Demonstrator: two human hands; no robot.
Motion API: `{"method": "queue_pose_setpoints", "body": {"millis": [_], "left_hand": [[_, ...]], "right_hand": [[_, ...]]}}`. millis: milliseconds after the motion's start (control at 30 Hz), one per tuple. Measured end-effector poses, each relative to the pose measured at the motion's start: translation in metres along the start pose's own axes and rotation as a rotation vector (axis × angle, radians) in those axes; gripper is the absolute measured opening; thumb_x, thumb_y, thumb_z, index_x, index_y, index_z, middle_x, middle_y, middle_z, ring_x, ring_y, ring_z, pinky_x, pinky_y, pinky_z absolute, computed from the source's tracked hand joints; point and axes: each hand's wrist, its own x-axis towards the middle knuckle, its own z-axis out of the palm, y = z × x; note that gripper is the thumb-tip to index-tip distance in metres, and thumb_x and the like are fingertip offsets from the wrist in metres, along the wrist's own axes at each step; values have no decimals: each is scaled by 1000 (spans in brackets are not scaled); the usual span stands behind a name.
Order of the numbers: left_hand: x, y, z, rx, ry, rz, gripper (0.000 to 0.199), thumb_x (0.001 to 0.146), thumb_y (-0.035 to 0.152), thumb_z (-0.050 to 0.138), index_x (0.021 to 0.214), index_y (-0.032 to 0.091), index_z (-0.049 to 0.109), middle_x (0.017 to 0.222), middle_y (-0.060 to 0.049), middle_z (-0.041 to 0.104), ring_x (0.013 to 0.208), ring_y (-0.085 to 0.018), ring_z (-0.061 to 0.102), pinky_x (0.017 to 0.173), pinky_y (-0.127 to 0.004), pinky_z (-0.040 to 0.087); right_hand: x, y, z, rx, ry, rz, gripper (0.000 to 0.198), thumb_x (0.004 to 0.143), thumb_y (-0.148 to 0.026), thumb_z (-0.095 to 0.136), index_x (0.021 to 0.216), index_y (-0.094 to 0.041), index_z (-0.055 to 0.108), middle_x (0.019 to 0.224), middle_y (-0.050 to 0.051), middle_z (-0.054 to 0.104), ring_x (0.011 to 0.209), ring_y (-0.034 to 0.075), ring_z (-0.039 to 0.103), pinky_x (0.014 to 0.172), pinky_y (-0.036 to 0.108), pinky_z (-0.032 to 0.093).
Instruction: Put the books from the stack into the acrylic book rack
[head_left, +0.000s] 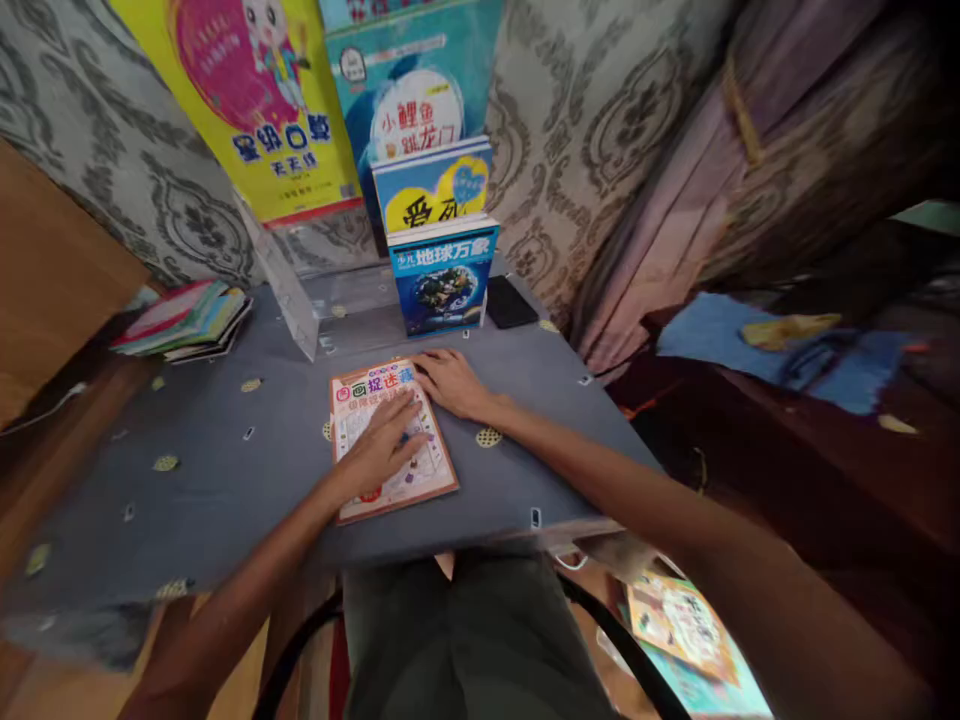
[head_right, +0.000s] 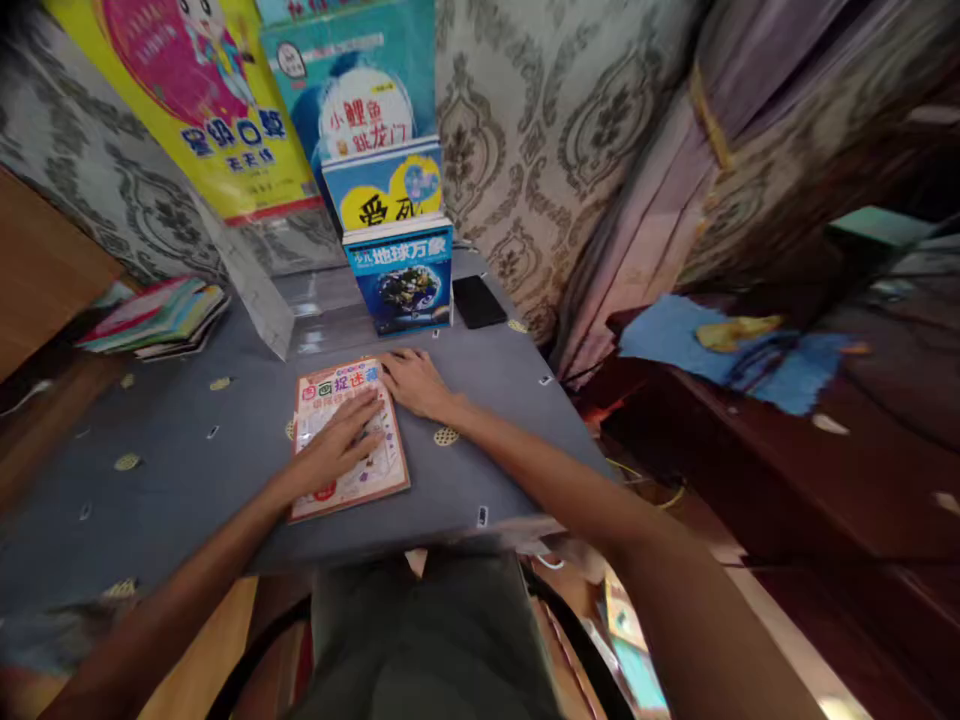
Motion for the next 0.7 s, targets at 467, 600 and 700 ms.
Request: {"method": "queue_pose_setpoints", "body": {"millis": [467, 600, 700], "left_hand": [[-46, 47, 12, 295, 157, 196, 41, 98, 44, 53, 128, 17, 60, 136, -14, 64, 133, -29, 55, 110, -49, 47], [-49, 54, 13, 277, 253, 229, 26, 100, 34, 52, 115, 17, 65, 121, -11, 72, 123, -27, 64, 103, -45, 54], [-51, 58, 15, 238, 292, 199, 21, 100, 28, 51, 111, 18, 66, 115, -9, 75, 117, -26, 67, 102, -46, 56]], "right_hand": [[-7, 1, -2, 65, -11, -44, 37, 102, -27, 43, 132, -12, 59, 140, 15, 61, 137, 31, 46, 111, 49, 32], [-19, -4, -2, 69, 25, -94, 36, 100, -25, 44, 129, -12, 62, 140, 16, 61, 137, 32, 47, 110, 51, 35], [-30, -8, 1, 92, 70, -155, 33, 97, -22, 48, 123, -15, 66, 139, 14, 62, 137, 32, 47, 110, 54, 37]]}}
